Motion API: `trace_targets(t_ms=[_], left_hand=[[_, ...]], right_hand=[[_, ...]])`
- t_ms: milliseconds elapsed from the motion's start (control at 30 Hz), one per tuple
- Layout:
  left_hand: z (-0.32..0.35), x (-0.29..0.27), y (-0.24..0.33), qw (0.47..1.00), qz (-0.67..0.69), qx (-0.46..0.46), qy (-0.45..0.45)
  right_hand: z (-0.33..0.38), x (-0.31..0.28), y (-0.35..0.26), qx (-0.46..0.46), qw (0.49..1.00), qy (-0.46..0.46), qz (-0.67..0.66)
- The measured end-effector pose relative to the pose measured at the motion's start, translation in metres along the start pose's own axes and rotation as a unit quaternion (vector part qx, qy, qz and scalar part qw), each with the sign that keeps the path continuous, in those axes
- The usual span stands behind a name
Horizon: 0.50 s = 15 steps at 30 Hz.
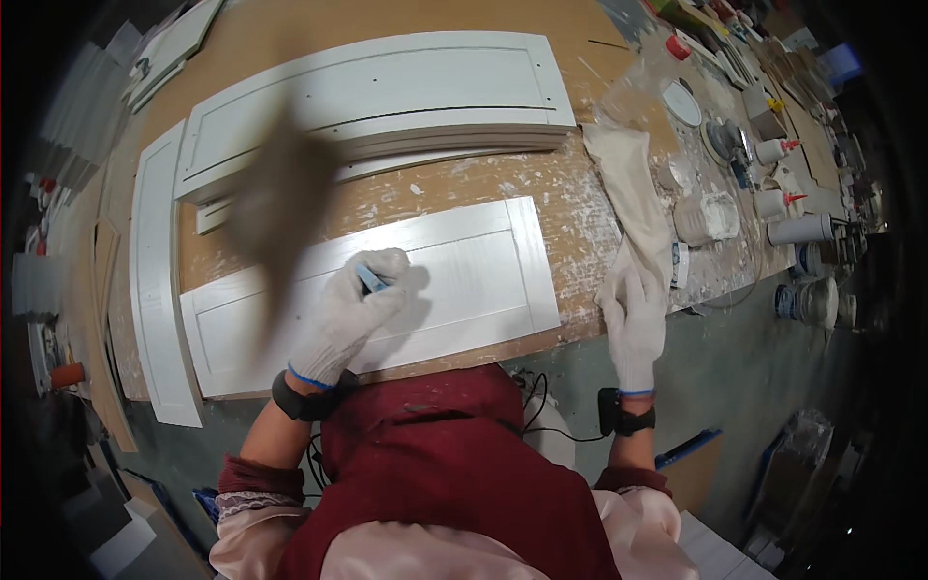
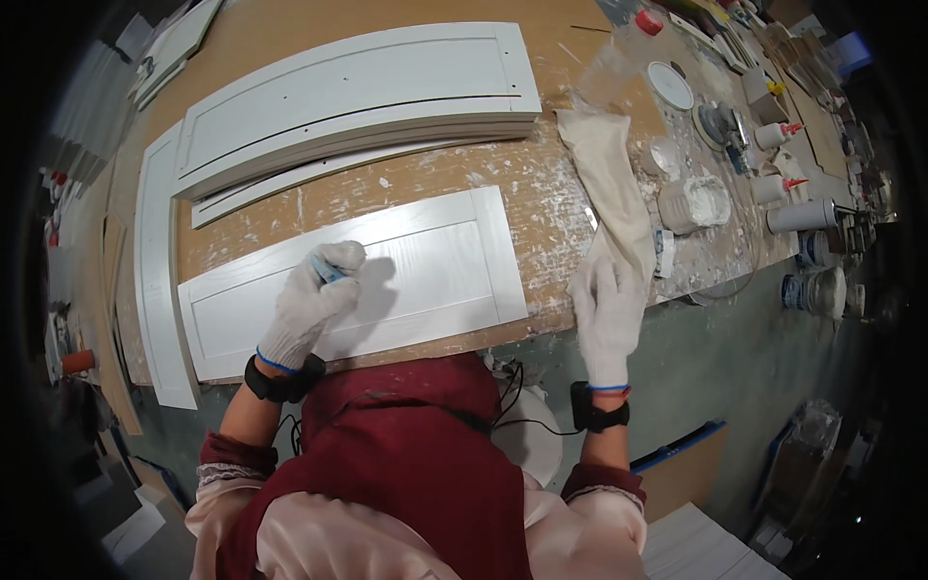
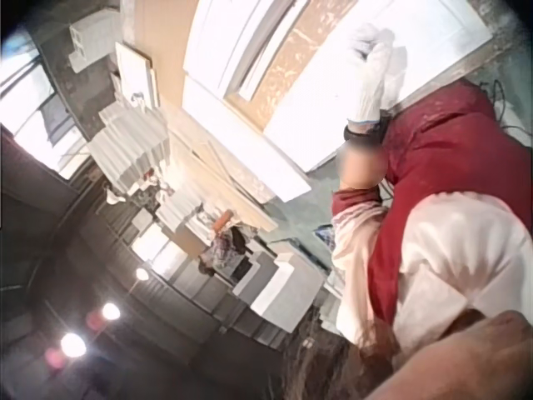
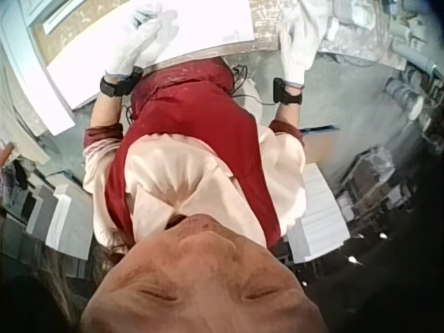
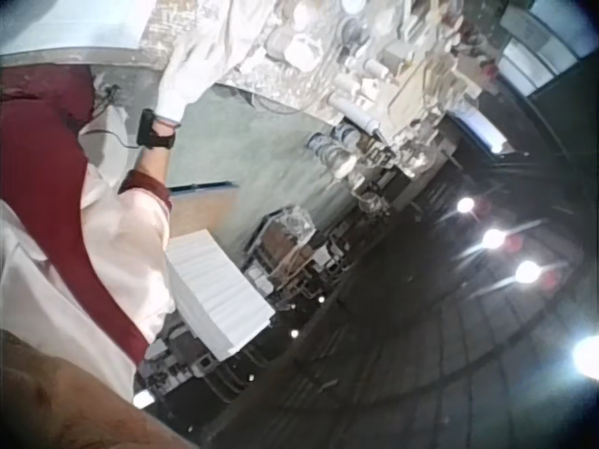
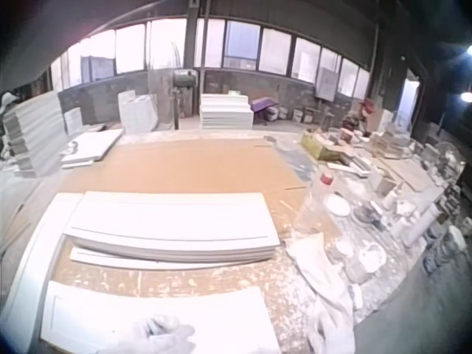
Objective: The person sands the edges and surfaces of white wooden panels using a sanding block. They repeatedly flip the panels over and wipe them with a cloth to remove dust, working methodically on each piece on a workbench.
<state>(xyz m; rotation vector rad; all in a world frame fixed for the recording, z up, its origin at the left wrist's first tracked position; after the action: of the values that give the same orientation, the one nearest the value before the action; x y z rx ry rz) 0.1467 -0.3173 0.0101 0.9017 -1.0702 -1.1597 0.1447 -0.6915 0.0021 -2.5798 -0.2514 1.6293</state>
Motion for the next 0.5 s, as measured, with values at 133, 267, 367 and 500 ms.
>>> trace_targets(t_ms=[133, 267, 367, 500], left_hand=[[-0.028, -0.014, 0.011, 0.948, -0.314, 0.019, 0.044], [-0.046, 0.003, 0.026, 0.850, -0.520, 0.034, 0.079], [-0.058, 0.005, 0.012, 0.802, -0.584, 0.080, 0.093], [-0.063, 0.008, 0.011, 0.789, -0.610, 0.050, 0.058]], right_hand=[[0.026, 0.030, 0.046, 0.025, 0.999, -0.027, -0.025], [0.004, 0.033, 0.048, 0.126, 0.975, -0.087, -0.161], [0.001, 0.024, 0.021, 0.219, 0.925, -0.125, -0.284], [-0.011, 0.008, -0.039, 0.084, 0.946, -0.225, -0.217]])
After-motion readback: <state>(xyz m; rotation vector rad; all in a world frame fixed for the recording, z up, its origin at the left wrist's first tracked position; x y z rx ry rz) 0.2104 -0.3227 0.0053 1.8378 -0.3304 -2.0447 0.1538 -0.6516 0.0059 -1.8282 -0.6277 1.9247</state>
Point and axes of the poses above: each hand's wrist, its own z-axis away from the middle knuckle, its own x-axis out of the palm, y = z × x, the point moved 3 cm from there along -z, towards the middle knuckle, and after that the axes turned 7 degrees about y, right-handed, at the moved point
